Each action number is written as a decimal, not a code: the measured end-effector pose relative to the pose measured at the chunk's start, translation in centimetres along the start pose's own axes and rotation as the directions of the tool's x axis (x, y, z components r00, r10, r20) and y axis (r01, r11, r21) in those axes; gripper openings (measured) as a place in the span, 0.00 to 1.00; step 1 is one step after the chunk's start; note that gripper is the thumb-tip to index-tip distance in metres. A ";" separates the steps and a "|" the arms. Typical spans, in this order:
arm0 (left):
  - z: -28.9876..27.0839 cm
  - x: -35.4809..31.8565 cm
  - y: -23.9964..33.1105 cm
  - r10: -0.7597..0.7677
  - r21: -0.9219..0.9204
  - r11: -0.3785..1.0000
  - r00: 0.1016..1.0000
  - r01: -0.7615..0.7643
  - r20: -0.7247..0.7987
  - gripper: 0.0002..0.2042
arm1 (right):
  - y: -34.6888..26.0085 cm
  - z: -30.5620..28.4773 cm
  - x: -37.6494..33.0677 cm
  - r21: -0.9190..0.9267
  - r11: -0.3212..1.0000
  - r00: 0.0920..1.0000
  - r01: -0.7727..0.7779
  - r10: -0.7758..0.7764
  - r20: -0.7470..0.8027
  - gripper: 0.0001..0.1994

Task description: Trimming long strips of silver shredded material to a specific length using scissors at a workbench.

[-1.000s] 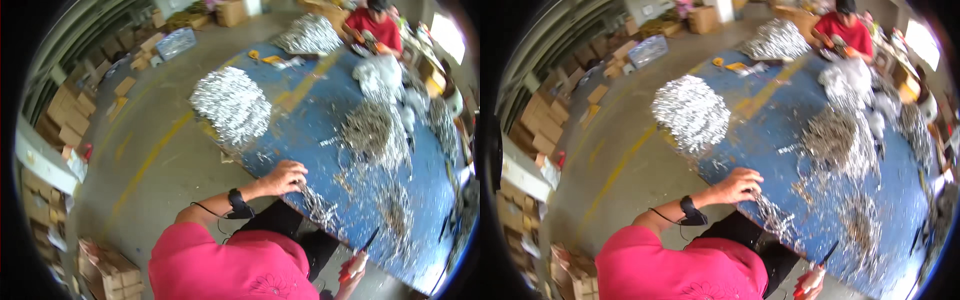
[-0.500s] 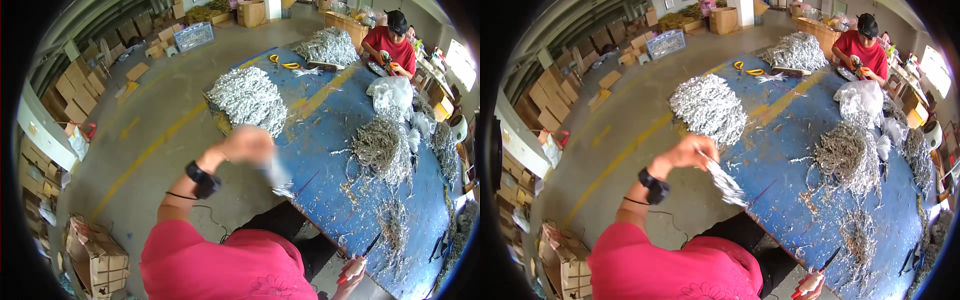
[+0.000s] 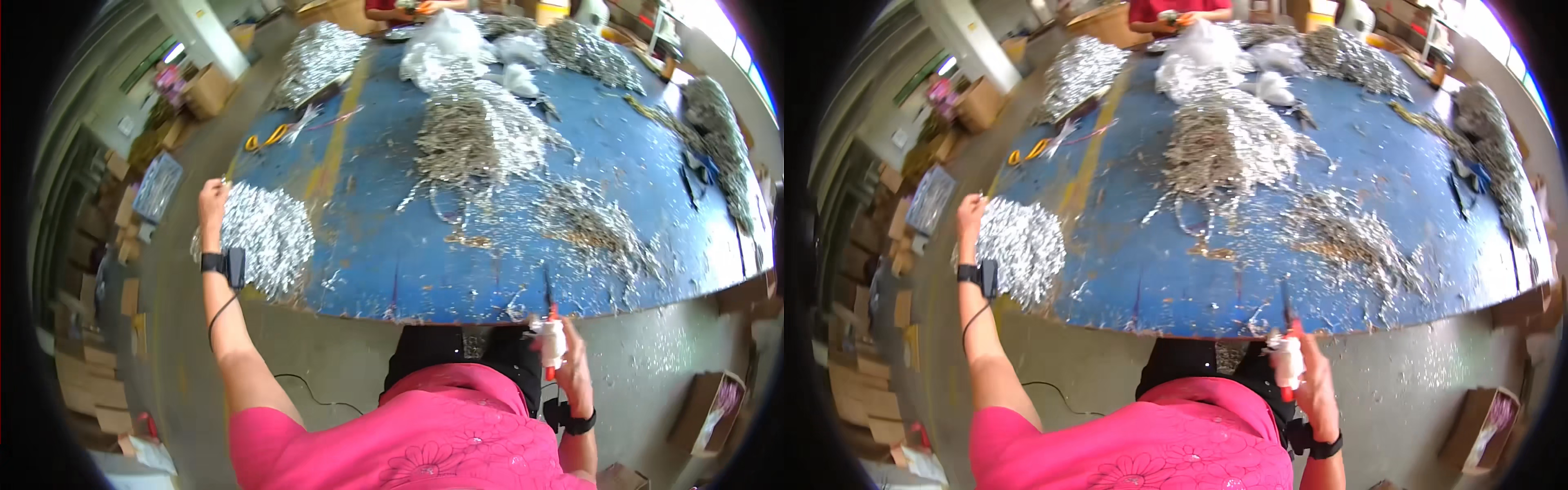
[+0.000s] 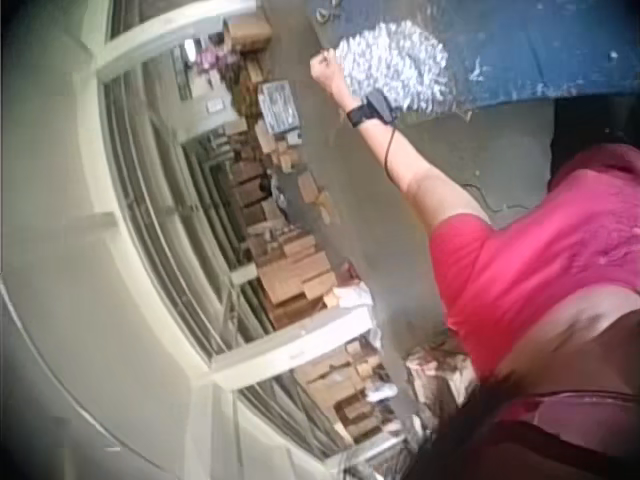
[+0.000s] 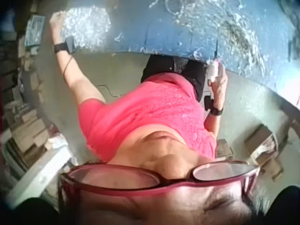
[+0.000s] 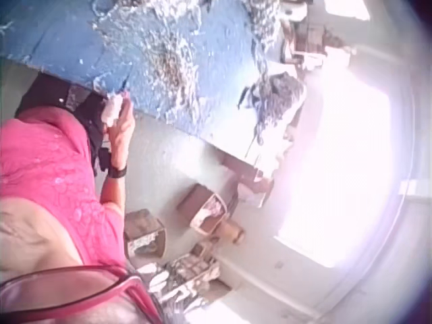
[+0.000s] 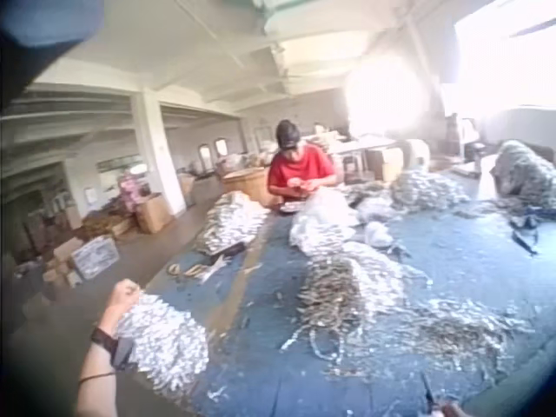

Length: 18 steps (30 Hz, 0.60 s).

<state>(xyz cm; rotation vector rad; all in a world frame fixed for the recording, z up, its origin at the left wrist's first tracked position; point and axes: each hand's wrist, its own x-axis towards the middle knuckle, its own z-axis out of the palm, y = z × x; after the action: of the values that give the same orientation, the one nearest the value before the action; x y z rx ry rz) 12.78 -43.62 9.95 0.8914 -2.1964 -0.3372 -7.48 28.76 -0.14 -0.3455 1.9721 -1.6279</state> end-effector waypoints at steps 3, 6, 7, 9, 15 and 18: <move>4.7 -0.7 7.2 0.211 0.492 0.868 0.949 -0.073 -0.233 0.16 | -1.5 1.3 -1.0 0.181 0.979 0.948 -0.099 0.038 0.315 0.18; 6.2 -2.1 14.3 0.409 0.384 0.864 0.899 -0.326 -0.156 0.17 | -2.1 2.9 0.3 0.108 0.981 0.885 -0.164 0.097 0.456 0.25; 6.8 -2.2 14.5 0.495 0.268 0.847 0.865 -0.459 -0.084 0.15 | -2.6 3.4 0.4 0.020 1.000 0.921 0.015 -0.022 0.389 0.20; 8.8 -3.5 17.2 0.445 -0.021 0.894 0.884 -0.447 0.140 0.13 | -2.6 3.0 0.8 -0.053 0.997 0.911 -0.056 0.072 0.407 0.17; 14.1 -5.5 25.8 0.419 -0.163 0.897 0.675 -0.411 0.607 0.11 | 0.4 -0.1 0.0 0.376 0.925 0.996 -0.051 0.017 0.092 0.16; 18.6 -3.1 29.0 0.464 -0.301 0.886 0.677 -0.353 0.572 0.14 | 0.3 -2.3 -1.6 0.100 0.995 0.994 -0.008 0.018 -0.105 0.16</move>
<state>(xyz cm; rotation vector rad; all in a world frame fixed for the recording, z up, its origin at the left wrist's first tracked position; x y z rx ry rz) -13.41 -20.96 9.12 0.1491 -2.8501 -0.6607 -7.44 31.49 0.26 -0.2121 1.9565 -1.7613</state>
